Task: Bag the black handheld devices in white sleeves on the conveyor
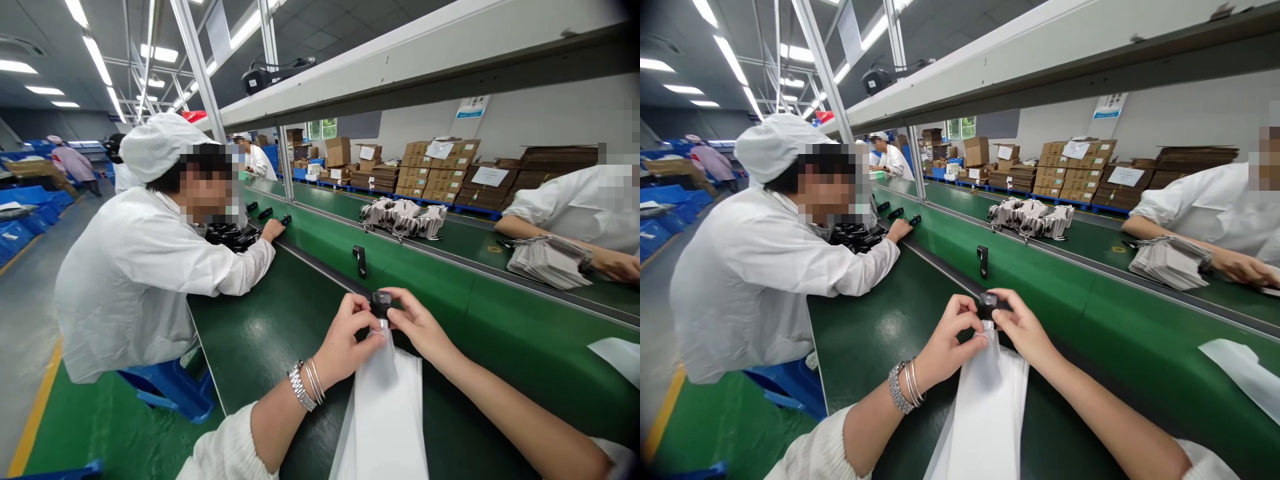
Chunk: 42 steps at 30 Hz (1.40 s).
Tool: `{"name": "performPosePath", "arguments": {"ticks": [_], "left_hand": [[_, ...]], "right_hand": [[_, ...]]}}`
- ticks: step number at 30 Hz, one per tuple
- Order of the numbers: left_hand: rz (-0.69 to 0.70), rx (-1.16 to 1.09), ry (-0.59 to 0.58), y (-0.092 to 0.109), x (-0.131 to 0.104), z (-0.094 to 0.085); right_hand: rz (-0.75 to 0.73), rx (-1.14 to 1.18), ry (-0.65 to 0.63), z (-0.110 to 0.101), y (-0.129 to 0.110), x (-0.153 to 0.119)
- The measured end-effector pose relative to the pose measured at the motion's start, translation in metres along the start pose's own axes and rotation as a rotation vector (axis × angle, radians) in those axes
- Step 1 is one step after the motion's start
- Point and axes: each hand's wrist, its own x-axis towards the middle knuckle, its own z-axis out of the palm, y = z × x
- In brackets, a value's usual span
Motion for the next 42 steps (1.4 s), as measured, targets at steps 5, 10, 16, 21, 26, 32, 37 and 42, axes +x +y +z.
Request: {"name": "performPosePath", "arguments": {"ticks": [5, 10, 16, 21, 26, 32, 37, 42], "left_hand": [[-0.086, -0.064, 0.158, 0.002, 0.001, -0.003], [-0.158, -0.097, 0.198, -0.004, 0.003, -0.003], [-0.265, 0.179, 0.009, -0.009, 0.004, -0.011], [-0.396, 0.381, -0.281, -0.017, 0.002, -0.017], [-0.300, 0.320, -0.394, -0.021, 0.002, -0.009], [-0.171, 0.388, -0.351, -0.019, 0.008, 0.000], [-0.215, 0.387, -0.382, -0.020, 0.010, 0.000], [-0.138, 0.382, -0.365, -0.021, 0.010, 0.002]], "right_hand": [[0.115, 0.010, -0.178, 0.014, -0.006, -0.010], [0.322, 0.294, -0.354, 0.027, -0.018, -0.021], [0.260, 0.160, 0.136, -0.012, -0.029, 0.001], [0.169, -0.793, 0.386, -0.100, -0.009, 0.038], [0.177, -1.338, 0.317, -0.121, 0.026, 0.068], [0.257, -0.986, 0.246, -0.064, 0.052, 0.123], [0.324, -0.586, 0.373, -0.070, 0.071, 0.131], [0.133, -0.085, 0.301, -0.065, 0.042, 0.070]]}}
